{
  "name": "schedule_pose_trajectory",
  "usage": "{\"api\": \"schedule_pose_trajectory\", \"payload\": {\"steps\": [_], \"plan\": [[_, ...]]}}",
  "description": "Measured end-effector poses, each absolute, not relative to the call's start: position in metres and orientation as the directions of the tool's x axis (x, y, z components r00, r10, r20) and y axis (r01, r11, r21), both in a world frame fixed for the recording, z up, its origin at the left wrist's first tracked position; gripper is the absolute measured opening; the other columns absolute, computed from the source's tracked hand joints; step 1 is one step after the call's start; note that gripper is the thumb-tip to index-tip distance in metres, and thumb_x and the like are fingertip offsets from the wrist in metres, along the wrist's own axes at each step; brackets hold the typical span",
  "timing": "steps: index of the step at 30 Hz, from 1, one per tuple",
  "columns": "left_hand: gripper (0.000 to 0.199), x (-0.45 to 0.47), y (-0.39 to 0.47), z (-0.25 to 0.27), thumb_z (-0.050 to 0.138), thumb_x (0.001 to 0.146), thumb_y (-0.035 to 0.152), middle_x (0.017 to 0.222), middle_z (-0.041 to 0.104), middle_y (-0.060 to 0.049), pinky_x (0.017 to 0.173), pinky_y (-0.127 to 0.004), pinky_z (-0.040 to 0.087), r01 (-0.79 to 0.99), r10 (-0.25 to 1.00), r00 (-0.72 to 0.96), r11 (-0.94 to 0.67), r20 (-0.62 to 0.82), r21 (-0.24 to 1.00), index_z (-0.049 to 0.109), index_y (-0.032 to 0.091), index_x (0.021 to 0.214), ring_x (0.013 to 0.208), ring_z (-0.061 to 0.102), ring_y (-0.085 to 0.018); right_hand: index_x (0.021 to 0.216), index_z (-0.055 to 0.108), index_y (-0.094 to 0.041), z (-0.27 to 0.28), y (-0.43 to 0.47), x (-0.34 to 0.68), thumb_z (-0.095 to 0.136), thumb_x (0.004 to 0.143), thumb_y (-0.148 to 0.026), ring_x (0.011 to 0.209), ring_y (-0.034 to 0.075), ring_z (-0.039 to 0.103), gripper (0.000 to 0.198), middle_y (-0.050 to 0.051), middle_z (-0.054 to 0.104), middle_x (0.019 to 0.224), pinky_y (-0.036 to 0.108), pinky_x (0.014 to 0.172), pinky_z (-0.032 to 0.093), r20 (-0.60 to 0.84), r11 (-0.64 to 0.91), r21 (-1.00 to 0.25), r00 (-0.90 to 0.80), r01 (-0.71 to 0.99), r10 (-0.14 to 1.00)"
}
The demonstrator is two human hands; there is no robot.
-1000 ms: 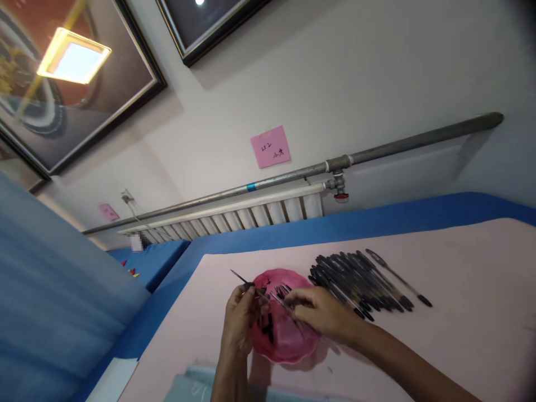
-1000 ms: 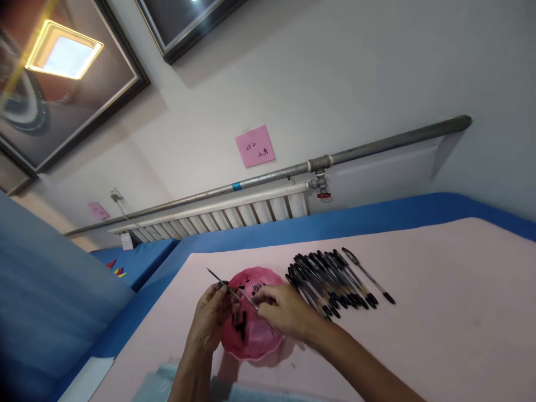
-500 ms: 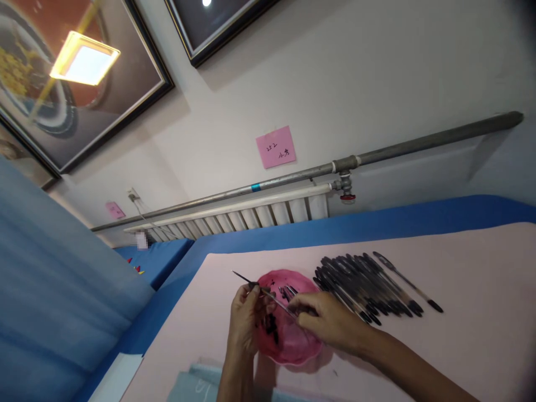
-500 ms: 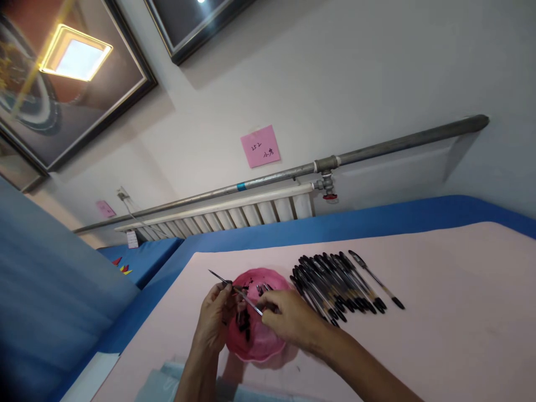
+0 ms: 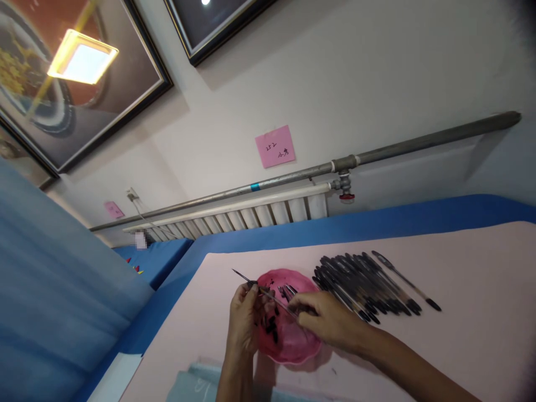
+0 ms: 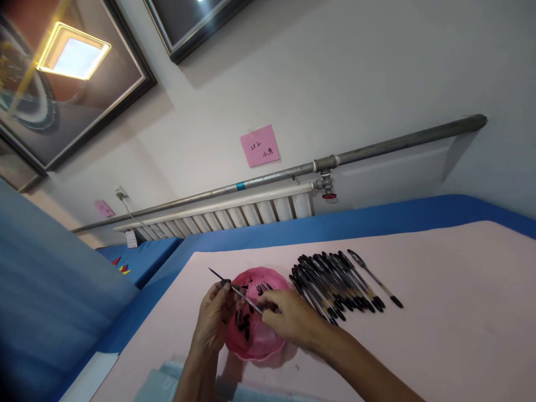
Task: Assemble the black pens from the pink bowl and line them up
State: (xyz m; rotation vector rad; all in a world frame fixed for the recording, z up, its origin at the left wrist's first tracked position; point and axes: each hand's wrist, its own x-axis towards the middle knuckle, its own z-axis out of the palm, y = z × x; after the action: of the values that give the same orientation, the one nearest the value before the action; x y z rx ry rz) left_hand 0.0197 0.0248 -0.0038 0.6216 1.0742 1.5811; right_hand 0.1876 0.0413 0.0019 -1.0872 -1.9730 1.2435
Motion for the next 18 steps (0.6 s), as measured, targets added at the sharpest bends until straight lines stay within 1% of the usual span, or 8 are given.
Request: {"api": "schedule_pose_trajectory", "payload": {"steps": [5, 9, 11, 14, 18], "plan": [[0.043, 0.0194, 0.0259, -0.0043, 0.084, 0.050, 0.031, 0.064, 0.065, 0.001, 0.053, -0.022, 0.050, -0.489, 0.940, -0.295, 0.004, -0.170, 0.872, 0.051, 0.017, 0.074, 0.055, 0.062, -0.011, 0.075, 0.067, -0.016, 0.0018, 0.0401, 0.1871, 0.046, 0.064, -0.007, 0.061, 0.013, 0.052, 0.025, 0.000, 0.062, 0.067, 0.022, 0.053, 0.034, 0.048, 0.268, -0.894, -0.516, 0.360, 0.855], [0.039, 0.0220, 0.0247, -0.0011, 0.082, 0.053, 0.029, 0.061, 0.064, 0.002, 0.052, -0.021, 0.049, -0.499, 0.944, -0.294, -0.015, -0.152, 0.867, 0.050, 0.017, 0.071, 0.050, 0.059, -0.009, 0.070, 0.065, -0.016, 0.0025, 0.0388, 0.1865, 0.045, 0.064, -0.007, 0.058, 0.012, 0.049, 0.023, -0.001, 0.058, 0.063, 0.022, 0.050, 0.032, 0.096, 0.318, -0.876, -0.515, 0.363, 0.852], [0.040, 0.0226, 0.0244, -0.0001, 0.083, 0.052, 0.030, 0.060, 0.063, 0.002, 0.051, -0.021, 0.049, -0.492, 0.942, -0.297, -0.012, -0.155, 0.870, 0.050, 0.017, 0.071, 0.049, 0.059, -0.010, 0.070, 0.065, -0.016, 0.0022, 0.0385, 0.1864, 0.045, 0.064, -0.007, 0.057, 0.012, 0.049, 0.023, -0.001, 0.058, 0.062, 0.022, 0.050, 0.032, 0.110, 0.332, -0.870, -0.514, 0.364, 0.851], [0.042, 0.0213, 0.0251, -0.0013, 0.084, 0.049, 0.032, 0.061, 0.064, 0.001, 0.052, -0.022, 0.050, -0.482, 0.941, -0.298, -0.004, -0.159, 0.876, 0.051, 0.017, 0.071, 0.052, 0.061, -0.011, 0.072, 0.066, -0.016, 0.0008, 0.0389, 0.1864, 0.045, 0.063, -0.008, 0.059, 0.013, 0.051, 0.025, 0.000, 0.061, 0.065, 0.023, 0.051, 0.033, 0.113, 0.329, -0.877, -0.517, 0.349, 0.848], [0.041, 0.0186, 0.0268, -0.0048, 0.083, 0.051, 0.032, 0.064, 0.065, 0.000, 0.053, -0.023, 0.050, -0.474, 0.943, -0.294, -0.004, -0.154, 0.880, 0.051, 0.017, 0.073, 0.056, 0.063, -0.012, 0.076, 0.067, -0.016, 0.0004, 0.0399, 0.1865, 0.045, 0.064, -0.007, 0.062, 0.014, 0.054, 0.027, 0.001, 0.064, 0.069, 0.023, 0.054, 0.036, 0.099, 0.301, -0.896, -0.515, 0.325, 0.851]]}}
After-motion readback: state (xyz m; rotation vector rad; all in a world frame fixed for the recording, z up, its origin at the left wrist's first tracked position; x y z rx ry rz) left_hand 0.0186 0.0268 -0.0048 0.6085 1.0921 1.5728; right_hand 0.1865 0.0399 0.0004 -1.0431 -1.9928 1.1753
